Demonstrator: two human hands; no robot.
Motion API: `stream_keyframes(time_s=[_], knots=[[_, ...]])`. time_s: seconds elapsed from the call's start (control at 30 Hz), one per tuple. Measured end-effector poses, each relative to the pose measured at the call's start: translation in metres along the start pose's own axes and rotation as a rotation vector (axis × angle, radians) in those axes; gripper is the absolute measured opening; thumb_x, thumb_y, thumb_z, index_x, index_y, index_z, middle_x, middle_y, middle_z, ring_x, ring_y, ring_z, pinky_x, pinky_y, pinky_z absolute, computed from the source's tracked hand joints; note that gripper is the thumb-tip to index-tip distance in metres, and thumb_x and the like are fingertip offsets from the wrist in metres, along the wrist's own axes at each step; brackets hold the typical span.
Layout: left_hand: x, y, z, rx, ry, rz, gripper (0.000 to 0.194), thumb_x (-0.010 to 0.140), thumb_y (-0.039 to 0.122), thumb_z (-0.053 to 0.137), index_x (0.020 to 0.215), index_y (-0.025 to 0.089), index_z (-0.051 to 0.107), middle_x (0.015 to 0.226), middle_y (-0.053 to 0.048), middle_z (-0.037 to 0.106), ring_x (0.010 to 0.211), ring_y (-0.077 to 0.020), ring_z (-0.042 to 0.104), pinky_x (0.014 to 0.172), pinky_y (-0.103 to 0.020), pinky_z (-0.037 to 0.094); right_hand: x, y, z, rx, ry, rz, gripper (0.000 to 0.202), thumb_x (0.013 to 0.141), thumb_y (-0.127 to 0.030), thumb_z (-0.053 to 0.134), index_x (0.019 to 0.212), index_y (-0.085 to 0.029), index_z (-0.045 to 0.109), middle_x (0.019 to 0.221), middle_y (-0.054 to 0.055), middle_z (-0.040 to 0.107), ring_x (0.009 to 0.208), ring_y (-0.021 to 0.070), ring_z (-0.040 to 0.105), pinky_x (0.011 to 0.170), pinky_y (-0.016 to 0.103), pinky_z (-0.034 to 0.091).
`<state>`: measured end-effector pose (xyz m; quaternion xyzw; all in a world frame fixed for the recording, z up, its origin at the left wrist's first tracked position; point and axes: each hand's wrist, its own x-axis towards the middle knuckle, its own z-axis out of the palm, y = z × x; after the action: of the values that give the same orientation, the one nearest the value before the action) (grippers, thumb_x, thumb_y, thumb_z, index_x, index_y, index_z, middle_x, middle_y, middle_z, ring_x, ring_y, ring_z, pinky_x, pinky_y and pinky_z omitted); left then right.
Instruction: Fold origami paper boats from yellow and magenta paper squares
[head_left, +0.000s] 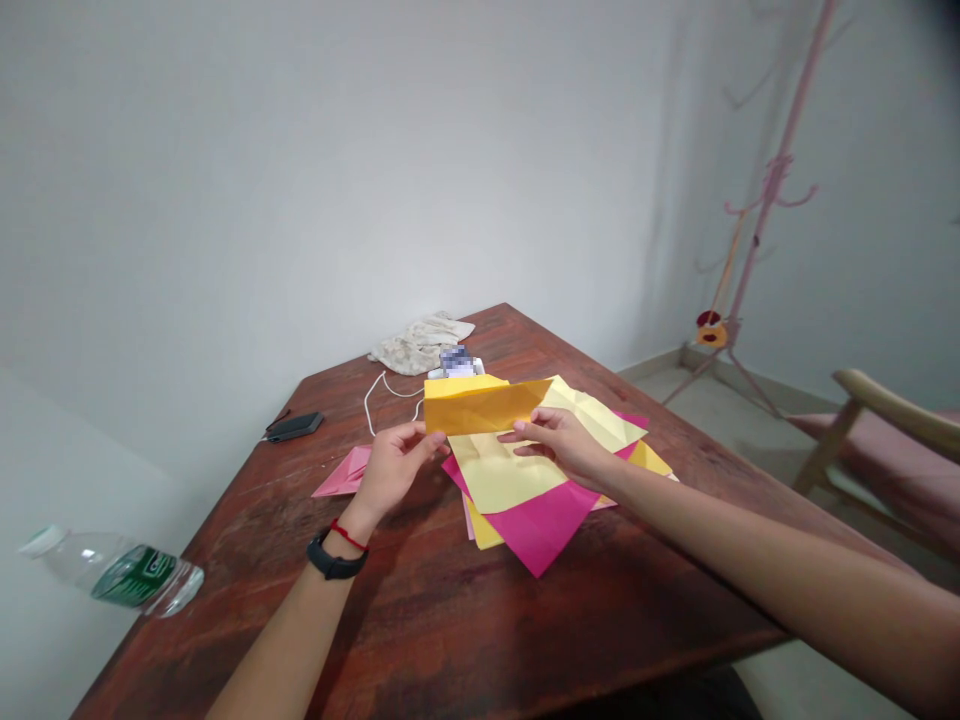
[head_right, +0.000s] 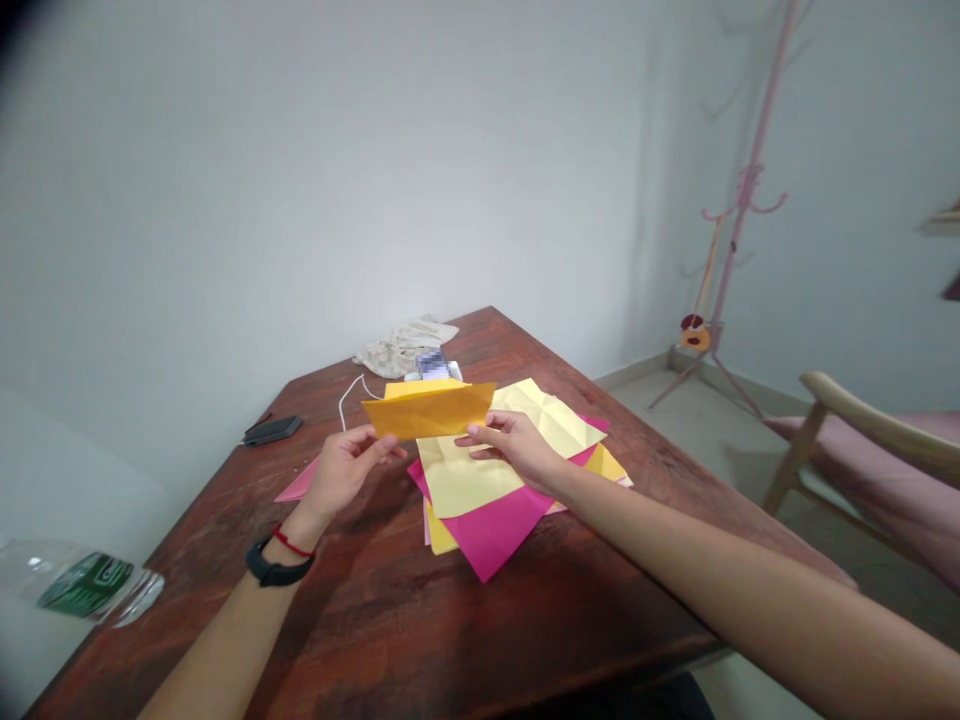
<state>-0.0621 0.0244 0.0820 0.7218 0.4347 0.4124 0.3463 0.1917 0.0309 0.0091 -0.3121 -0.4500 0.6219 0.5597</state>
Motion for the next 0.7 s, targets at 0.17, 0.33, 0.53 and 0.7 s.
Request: stream_keyframes(time_s=[0.17, 0.33, 0.53, 0.7], knots=[[-0.001, -0.006, 0.007, -0.009, 0.057, -0.023, 0.033, 0.081, 0.047, 0.072, 0.079, 0.014, 0.069, 0.078, -0.006, 0.076, 0.072, -0.0198, 0.071, 0.064, -0.027, 0.056, -0.001, 0.005, 0.0, -0.005, -0.053, 0.084, 0.035, 0.073, -0.041, 0.084, 0.097, -0.017, 0.073, 0.105, 0.01, 0.074, 0.095, 0.0223, 0.073, 0.07, 0.026, 0.061], [-0.001, -0.009, 0.012, -0.092, 0.148, -0.033, 0.036, 0.076, 0.047, 0.077, 0.074, 0.017, 0.056, 0.084, -0.005, 0.075, 0.073, -0.0192, 0.072, 0.062, -0.027, 0.059, 0.003, 0.009, -0.003, 0.015, 0.061, 0.051, 0.037, 0.068, -0.042, 0.086, 0.069, -0.018, 0.058, 0.074, 0.0, 0.066, 0.07, 0.0134, 0.066, 0.067, 0.028, 0.061], [-0.001, -0.013, 0.017, -0.249, 0.128, -0.056, 0.045, 0.076, 0.041, 0.078, 0.101, 0.021, 0.046, 0.103, -0.01, 0.076, 0.084, -0.0239, 0.076, 0.064, -0.03, 0.061, 0.002, 0.007, -0.001, -0.003, 0.086, 0.027, 0.054, 0.058, -0.029, 0.091, 0.094, -0.025, 0.05, 0.072, -0.008, 0.061, 0.066, 0.0116, 0.063, 0.061, 0.025, 0.055], [0.0, -0.014, 0.017, -0.21, 0.014, -0.083, 0.051, 0.08, 0.039, 0.074, 0.118, 0.018, 0.049, 0.095, -0.009, 0.077, 0.072, -0.0207, 0.074, 0.059, -0.028, 0.059, 0.005, 0.004, -0.005, -0.046, 0.139, 0.054, 0.053, 0.069, -0.032, 0.085, 0.113, -0.027, 0.056, 0.09, 0.0, 0.07, 0.084, 0.0176, 0.069, 0.065, 0.026, 0.055]])
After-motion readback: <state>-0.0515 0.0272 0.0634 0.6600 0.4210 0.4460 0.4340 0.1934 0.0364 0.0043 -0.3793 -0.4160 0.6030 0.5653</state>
